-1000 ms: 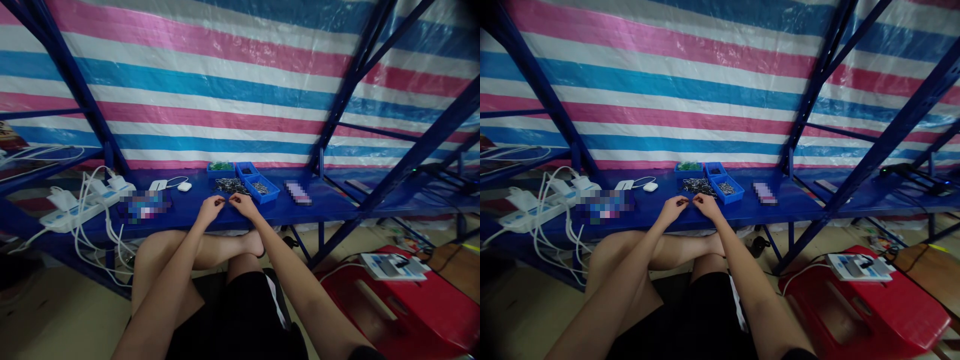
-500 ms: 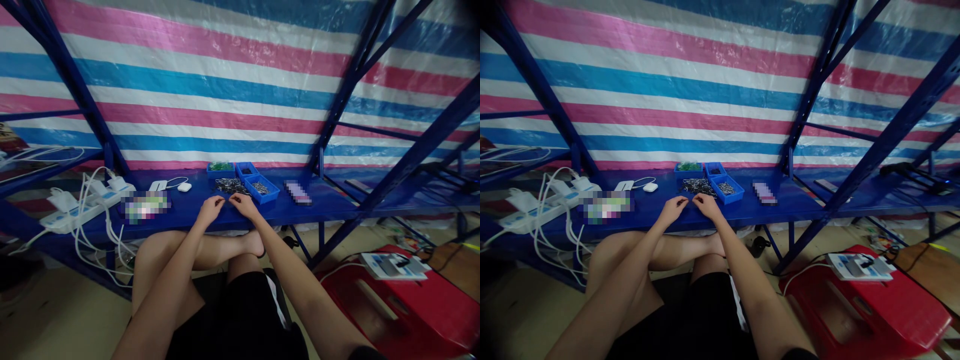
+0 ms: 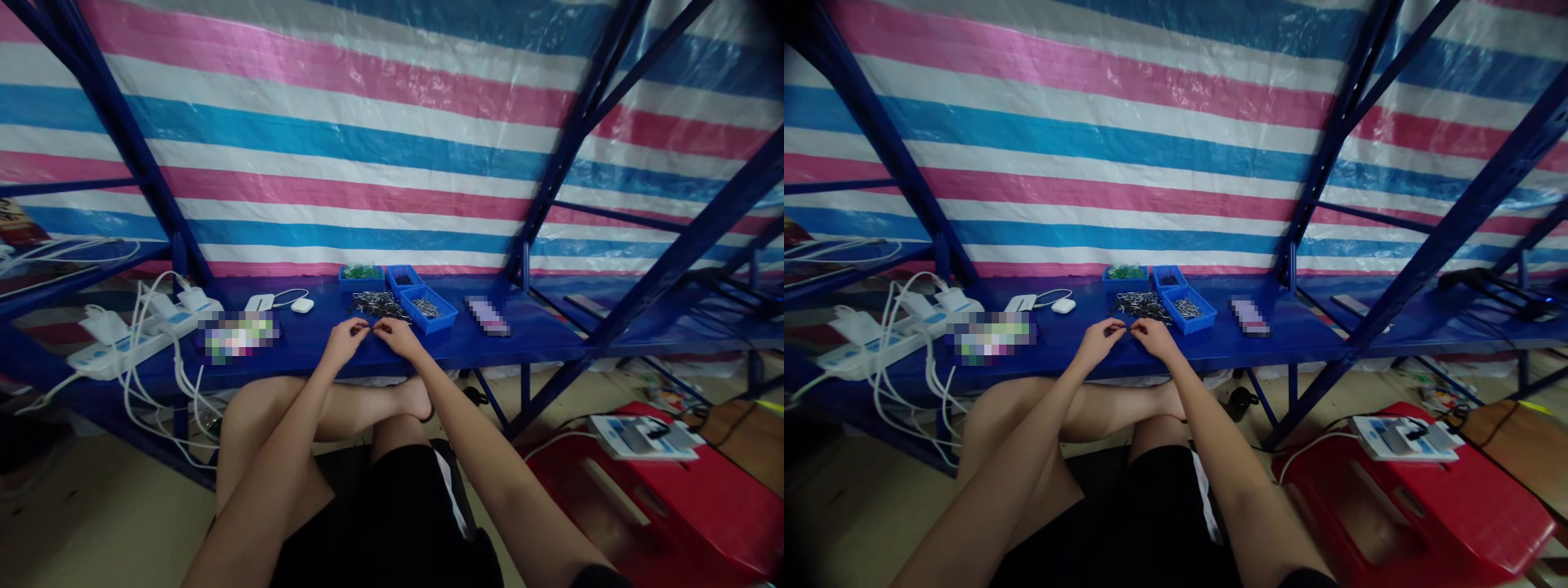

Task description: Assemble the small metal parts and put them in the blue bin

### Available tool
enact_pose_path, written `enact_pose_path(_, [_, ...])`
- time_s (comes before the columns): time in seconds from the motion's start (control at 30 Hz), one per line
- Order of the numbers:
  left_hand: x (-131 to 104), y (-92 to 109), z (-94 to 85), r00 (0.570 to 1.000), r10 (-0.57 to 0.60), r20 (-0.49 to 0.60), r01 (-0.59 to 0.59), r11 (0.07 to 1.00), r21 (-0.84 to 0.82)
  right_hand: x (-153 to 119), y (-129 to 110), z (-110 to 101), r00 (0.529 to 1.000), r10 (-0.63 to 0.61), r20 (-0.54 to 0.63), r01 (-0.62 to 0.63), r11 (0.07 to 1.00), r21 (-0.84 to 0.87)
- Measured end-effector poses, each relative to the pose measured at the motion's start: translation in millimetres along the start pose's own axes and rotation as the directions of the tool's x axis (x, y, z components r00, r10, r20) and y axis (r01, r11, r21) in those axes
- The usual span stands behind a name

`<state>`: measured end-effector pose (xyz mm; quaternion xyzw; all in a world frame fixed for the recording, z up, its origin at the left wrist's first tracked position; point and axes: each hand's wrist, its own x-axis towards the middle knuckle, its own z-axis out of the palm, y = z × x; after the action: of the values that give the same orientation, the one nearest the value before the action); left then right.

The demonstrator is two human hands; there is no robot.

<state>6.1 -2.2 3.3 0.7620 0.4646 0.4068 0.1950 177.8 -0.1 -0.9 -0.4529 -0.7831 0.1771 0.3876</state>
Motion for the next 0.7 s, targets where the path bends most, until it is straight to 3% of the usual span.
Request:
enact_pose_path(0.17, [0, 2, 0.0, 0.998, -0.023, 0.052, 0.004, 0.939, 0.345, 1, -13, -4, 0.999, -0.021, -0.031, 0.017, 0.993, -0.117])
enact_pose_path(0.27, [-1, 4, 1.0, 0.996, -0.018, 0.082, -0.021, 0.894, 0.447, 14, -21, -13, 0.999, -0.035, 0.000, 0.034, 0.969, -0.246])
enact_pose_path(0.37, [-2, 4, 2.6, 0.996, -0.027, 0.084, -0.018, 0.872, 0.490, 45, -23, -34, 0.999, -0.024, -0.030, 0.009, 0.907, -0.422])
enact_pose_path(0.53, [-3, 3, 5.1, 0.994, -0.036, 0.104, -0.021, 0.863, 0.505, 109, -8, -75, 0.972, 0.092, -0.218, -0.215, 0.728, -0.651])
enact_pose_path(0.6, [-2, 2, 5.5, 0.994, -0.044, 0.103, -0.012, 0.871, 0.492, 121, -3, -77, 0.971, 0.142, -0.194, -0.238, 0.672, -0.701])
enact_pose_path(0.7, [-2, 1, 5.9, 0.995, -0.050, 0.088, 0.002, 0.880, 0.476, 120, -5, -59, 0.992, 0.096, -0.086, -0.128, 0.647, -0.751])
